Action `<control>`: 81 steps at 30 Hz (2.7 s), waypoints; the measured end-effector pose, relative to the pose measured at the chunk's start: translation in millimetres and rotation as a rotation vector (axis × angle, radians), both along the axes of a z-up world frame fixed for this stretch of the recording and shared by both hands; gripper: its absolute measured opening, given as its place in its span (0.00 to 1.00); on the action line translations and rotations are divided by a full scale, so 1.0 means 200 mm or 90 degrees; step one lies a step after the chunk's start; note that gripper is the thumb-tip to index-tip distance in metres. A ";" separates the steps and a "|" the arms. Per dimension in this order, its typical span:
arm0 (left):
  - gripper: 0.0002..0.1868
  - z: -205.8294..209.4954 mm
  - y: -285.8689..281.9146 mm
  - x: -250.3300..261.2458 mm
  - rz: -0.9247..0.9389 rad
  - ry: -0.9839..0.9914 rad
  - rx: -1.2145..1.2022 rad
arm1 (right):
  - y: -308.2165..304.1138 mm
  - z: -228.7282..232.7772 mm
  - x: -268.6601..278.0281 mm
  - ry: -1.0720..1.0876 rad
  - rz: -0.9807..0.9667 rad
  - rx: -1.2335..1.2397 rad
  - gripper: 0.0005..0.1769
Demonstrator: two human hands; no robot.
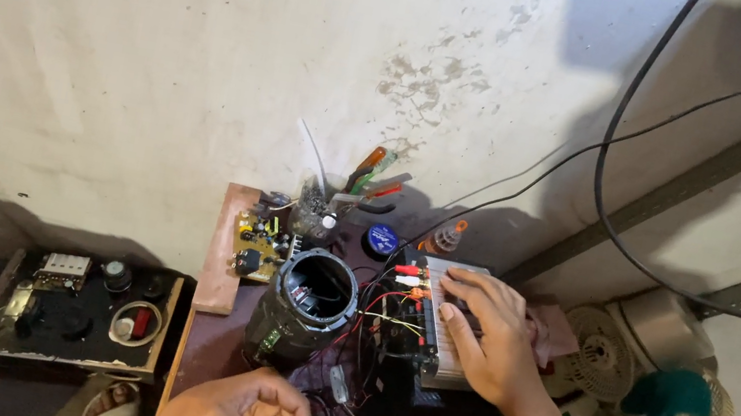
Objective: The person connects wires to a silver power inverter and a black cylindrical device on a wooden table. They use their hands to twist and join wire ends, occasionally using a small tool to assist with the connections.
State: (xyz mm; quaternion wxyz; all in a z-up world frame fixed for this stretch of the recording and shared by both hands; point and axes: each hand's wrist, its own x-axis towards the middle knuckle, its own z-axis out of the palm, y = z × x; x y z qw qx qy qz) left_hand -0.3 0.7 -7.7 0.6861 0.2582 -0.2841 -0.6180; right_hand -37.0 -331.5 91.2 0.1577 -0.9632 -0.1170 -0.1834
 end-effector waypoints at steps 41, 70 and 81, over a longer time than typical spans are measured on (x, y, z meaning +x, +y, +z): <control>0.19 -0.10 0.11 0.08 0.474 0.029 -0.323 | 0.01 0.05 0.28 0.019 0.162 -0.143 0.21; 0.12 0.76 -0.21 0.10 0.832 -0.698 0.182 | -0.01 -0.14 0.19 -0.050 -0.126 -0.052 0.08; 0.12 0.39 -0.85 0.66 0.338 -1.143 0.626 | -0.02 -0.15 0.20 -0.056 -0.139 -0.048 0.07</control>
